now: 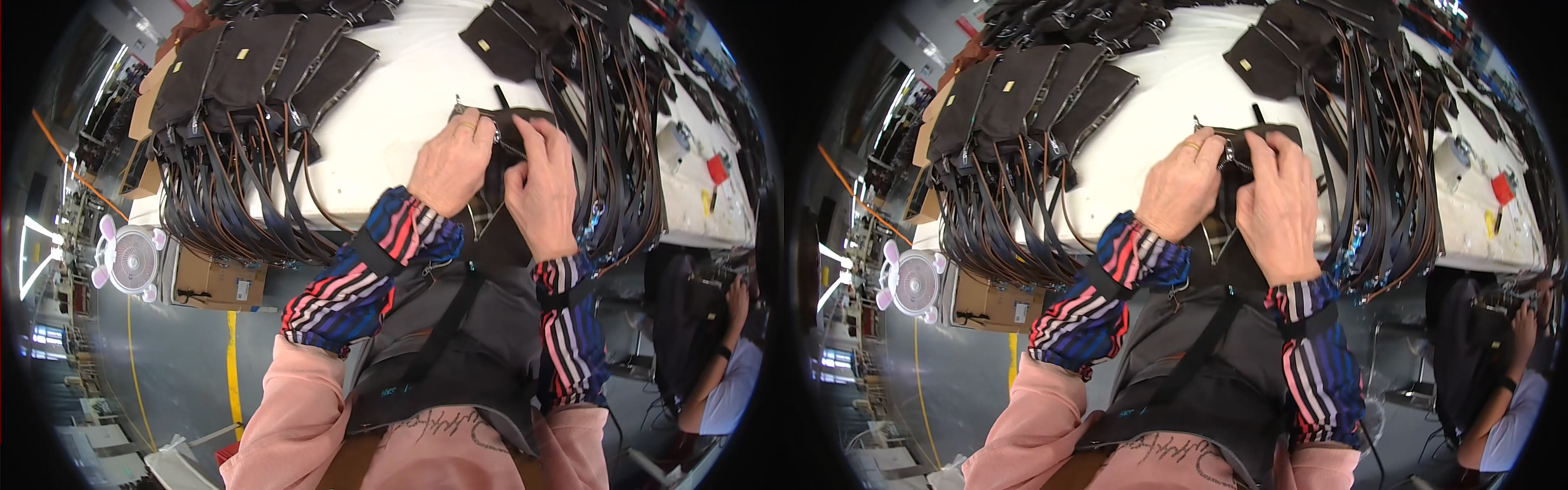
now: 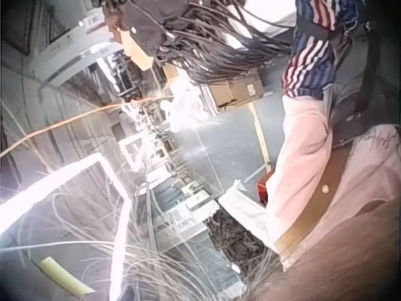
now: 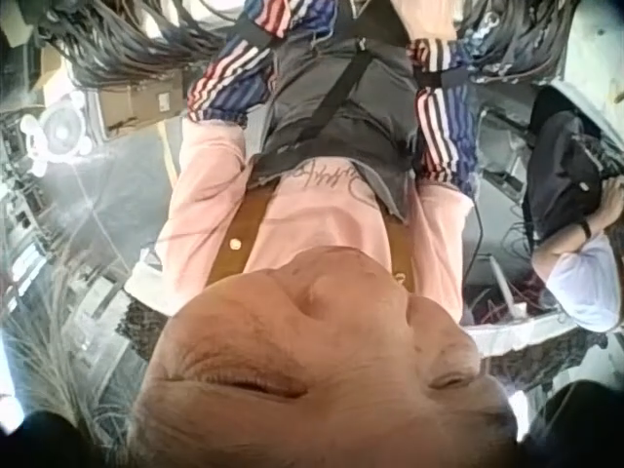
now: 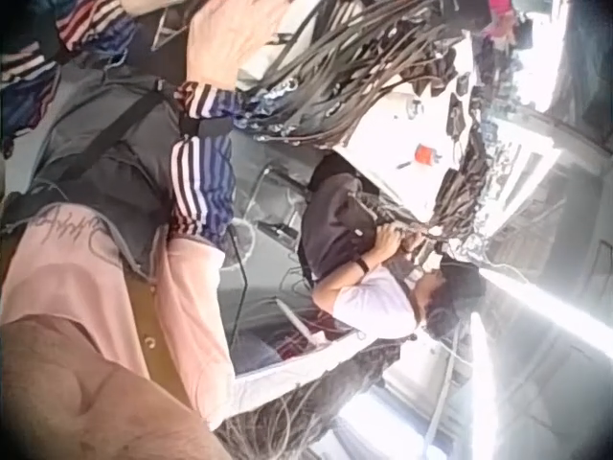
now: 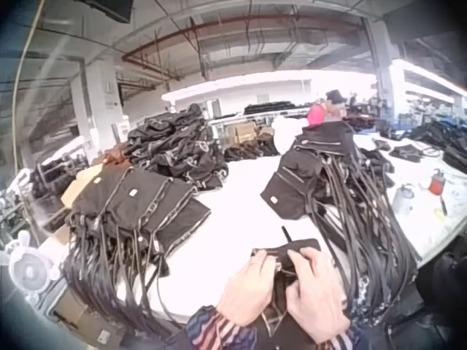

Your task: Assembling leather bags by attaching straps and hardware using hand tools in a workshop environment.

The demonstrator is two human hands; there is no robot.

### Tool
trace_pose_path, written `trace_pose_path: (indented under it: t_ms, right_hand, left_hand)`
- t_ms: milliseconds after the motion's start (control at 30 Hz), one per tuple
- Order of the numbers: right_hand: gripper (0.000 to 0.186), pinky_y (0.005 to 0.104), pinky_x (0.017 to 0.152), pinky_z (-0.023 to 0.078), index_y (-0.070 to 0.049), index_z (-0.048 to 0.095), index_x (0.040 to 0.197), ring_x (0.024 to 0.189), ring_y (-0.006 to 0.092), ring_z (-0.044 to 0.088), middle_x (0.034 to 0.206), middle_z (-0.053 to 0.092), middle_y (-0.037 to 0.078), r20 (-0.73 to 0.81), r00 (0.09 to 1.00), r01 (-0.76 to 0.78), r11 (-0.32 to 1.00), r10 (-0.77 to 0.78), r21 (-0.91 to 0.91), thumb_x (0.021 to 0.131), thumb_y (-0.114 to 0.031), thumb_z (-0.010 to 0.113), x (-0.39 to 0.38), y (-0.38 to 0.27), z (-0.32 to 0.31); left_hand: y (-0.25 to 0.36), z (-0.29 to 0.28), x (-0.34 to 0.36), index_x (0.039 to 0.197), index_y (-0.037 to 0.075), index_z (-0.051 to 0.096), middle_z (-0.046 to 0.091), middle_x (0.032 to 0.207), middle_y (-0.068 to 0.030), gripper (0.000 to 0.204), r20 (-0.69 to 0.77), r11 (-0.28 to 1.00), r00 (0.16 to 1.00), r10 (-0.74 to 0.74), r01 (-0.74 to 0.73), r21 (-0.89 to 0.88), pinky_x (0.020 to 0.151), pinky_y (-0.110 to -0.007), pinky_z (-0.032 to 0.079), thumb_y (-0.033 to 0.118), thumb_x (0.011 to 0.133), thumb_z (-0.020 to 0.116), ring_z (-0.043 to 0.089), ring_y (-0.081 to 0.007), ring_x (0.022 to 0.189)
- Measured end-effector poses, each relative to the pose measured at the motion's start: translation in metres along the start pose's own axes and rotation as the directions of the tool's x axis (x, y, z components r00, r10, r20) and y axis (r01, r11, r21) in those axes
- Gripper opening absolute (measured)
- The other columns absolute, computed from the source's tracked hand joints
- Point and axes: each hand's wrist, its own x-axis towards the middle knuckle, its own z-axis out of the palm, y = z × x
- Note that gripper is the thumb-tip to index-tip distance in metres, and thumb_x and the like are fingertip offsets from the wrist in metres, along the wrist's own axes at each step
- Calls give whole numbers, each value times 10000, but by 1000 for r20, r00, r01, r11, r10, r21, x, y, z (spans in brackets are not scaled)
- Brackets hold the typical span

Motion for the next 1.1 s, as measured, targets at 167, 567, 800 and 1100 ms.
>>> trace_pose_path:
  t_ms: [167,567,800,1100]
  right_hand:
    - [354,373,816,402,-60,586,1014,985,258,498,1043,555,70,107,988,119,991,-112,-68,665,-4,604,-2,16,8]
    - [219,375,775,432,-69,615,896,888,265,527,865,604,61,35,999,-23,969,15,245,718,42,552,-9,40,33]
    - [227,375,765,441,-43,615,893,863,289,524,855,604,84,80,995,-81,944,59,319,713,70,536,-7,39,28]
    - [299,361,788,450,-11,585,1024,900,298,542,983,578,143,-63,995,-39,896,75,441,729,31,591,15,-22,3]
  left_hand:
    - [-13,-19,7,953,50,593,604,783,-151,222,356,999,934,15,-2,-38,621,-397,490,96,738,563,598,-329,696]
    - [-49,21,1,937,-15,618,564,805,33,146,754,173,626,198,735,-656,687,-199,382,112,884,569,458,-35,741]
    - [-51,27,-1,952,-15,623,590,844,24,164,778,148,599,189,766,-626,709,-199,399,125,883,571,494,-34,777]
    - [8,-33,29,1095,99,565,573,905,-118,404,-82,965,973,-216,226,135,618,-378,495,71,693,594,609,-298,766]
